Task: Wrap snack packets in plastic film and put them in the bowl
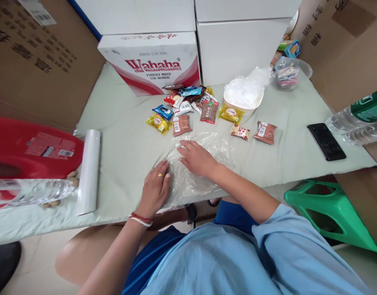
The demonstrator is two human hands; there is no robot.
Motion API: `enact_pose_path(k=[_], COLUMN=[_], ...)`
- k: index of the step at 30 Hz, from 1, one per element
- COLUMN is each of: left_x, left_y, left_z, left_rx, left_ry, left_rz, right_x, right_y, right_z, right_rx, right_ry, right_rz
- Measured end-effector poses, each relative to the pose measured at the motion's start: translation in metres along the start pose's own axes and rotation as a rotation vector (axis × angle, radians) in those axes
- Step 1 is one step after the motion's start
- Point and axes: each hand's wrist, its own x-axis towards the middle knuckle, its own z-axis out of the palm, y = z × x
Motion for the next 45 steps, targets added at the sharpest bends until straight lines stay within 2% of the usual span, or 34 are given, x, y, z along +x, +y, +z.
enact_pose_path(k=[3,6,8,10,12,15,19,22,24,26,29,32,35,38,42,45], left_x=[0.002,0.004,0.008,0.015,0.022,0.030,0.031,0.029,0.029,0.029,0.030,0.030,0.030,0.029,0.029,0.029], left_y=[-0.001,0.016,0.030,0.039,0.037,0.015,-0.013,-0.016,-0.015,-0.013,-0.012,-0.011,-0.010,-0.011,-0.012,-0.011], left_z=[-0.006,-0.010,-0.010,-0.010,-0.009,-0.009,-0.012,-0.012,-0.011,-0.011,-0.011,-0.011,-0.012,-0.012,-0.011,-0.012], left_rx=[0.064,0.088,0.078,0.079,0.138,0.266,0.334,0.342,0.348,0.356,0.372,0.386,0.385,0.370,0.340,0.323], left_ry=[0.008,0.191,0.266,0.193,0.037,-0.151,-0.196,-0.200,-0.211,-0.224,-0.235,-0.237,-0.236,-0.227,-0.196,-0.191], left_rz=[0.001,0.015,0.096,0.180,0.162,0.052,0.024,0.026,0.018,0.011,0.006,0.002,-0.001,0.005,0.019,0.022], right_x=[-0.036,-0.076,-0.093,-0.101,-0.103,-0.108,-0.117,-0.095,-0.060,-0.015,0.050,0.087,0.094,0.084,0.065,0.051], right_y=[-0.017,-0.040,-0.050,-0.054,-0.052,-0.042,-0.014,0.014,0.035,0.057,0.083,0.097,0.103,0.108,0.117,0.121], right_z=[0.000,0.011,0.021,0.028,0.031,0.026,-0.004,-0.040,-0.062,-0.075,-0.074,-0.058,-0.049,-0.056,-0.072,-0.081], right_rx=[0.076,0.083,0.054,0.035,0.031,0.044,0.236,0.396,0.299,0.077,-0.150,-0.218,-0.264,-0.173,0.256,0.572], right_ry=[0.090,0.014,-0.047,-0.093,-0.111,-0.099,-0.093,-0.023,0.087,0.187,0.244,0.234,0.223,0.258,0.454,0.400], right_rz=[-0.062,-0.085,-0.062,-0.048,-0.035,0.019,0.124,0.300,0.423,0.484,0.628,0.766,0.781,0.756,0.736,0.773])
